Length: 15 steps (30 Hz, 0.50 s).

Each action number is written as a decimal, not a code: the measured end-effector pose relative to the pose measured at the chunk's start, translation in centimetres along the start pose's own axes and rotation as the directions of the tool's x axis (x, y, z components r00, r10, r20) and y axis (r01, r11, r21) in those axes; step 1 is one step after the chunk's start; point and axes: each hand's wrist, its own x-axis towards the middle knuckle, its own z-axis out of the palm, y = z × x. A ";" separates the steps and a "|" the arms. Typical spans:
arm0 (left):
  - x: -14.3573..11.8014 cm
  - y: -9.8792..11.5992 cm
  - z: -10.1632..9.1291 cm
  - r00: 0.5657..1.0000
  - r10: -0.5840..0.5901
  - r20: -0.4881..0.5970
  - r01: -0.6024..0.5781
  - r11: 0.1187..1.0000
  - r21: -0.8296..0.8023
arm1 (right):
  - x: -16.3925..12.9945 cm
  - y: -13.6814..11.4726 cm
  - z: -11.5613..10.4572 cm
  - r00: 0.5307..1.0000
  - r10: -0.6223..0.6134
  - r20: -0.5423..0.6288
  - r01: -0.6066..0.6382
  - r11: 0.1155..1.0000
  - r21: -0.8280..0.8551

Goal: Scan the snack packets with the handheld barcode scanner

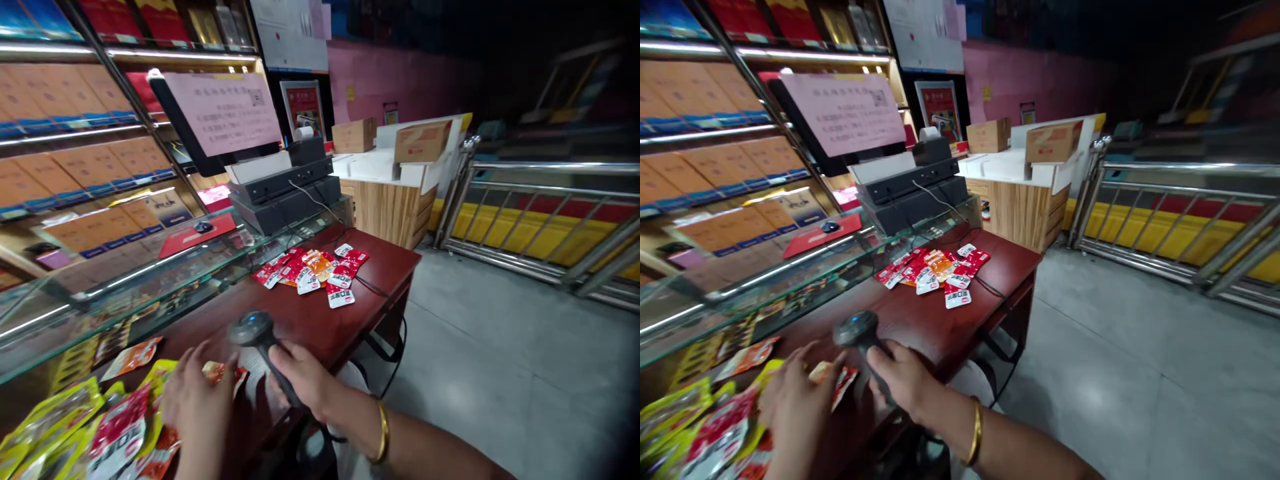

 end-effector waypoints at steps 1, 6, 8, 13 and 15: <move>-0.2 1.9 1.0 0.996 0.086 0.039 -0.086 0.996 0.001 | -0.8 -0.5 -1.2 0.999 -0.013 -0.050 0.013 1.000 0.004; -1.5 11.7 5.0 0.926 0.260 0.273 -0.285 0.957 0.054 | -4.3 -2.5 -6.9 0.957 -0.108 -0.270 0.118 0.993 0.021; -1.8 14.9 6.2 0.891 0.304 0.338 -0.341 0.939 0.054 | -5.3 -3.2 -8.7 0.928 -0.138 -0.345 0.157 0.987 0.028; -1.8 20.1 8.8 0.868 0.324 0.377 -0.382 0.920 0.090 | -6.9 -4.3 -11.5 0.870 -0.176 -0.460 0.210 0.977 0.024; -1.8 21.2 9.5 0.873 0.329 0.360 -0.387 0.917 0.099 | -7.1 -4.5 -12.0 0.863 -0.182 -0.471 0.219 0.976 0.023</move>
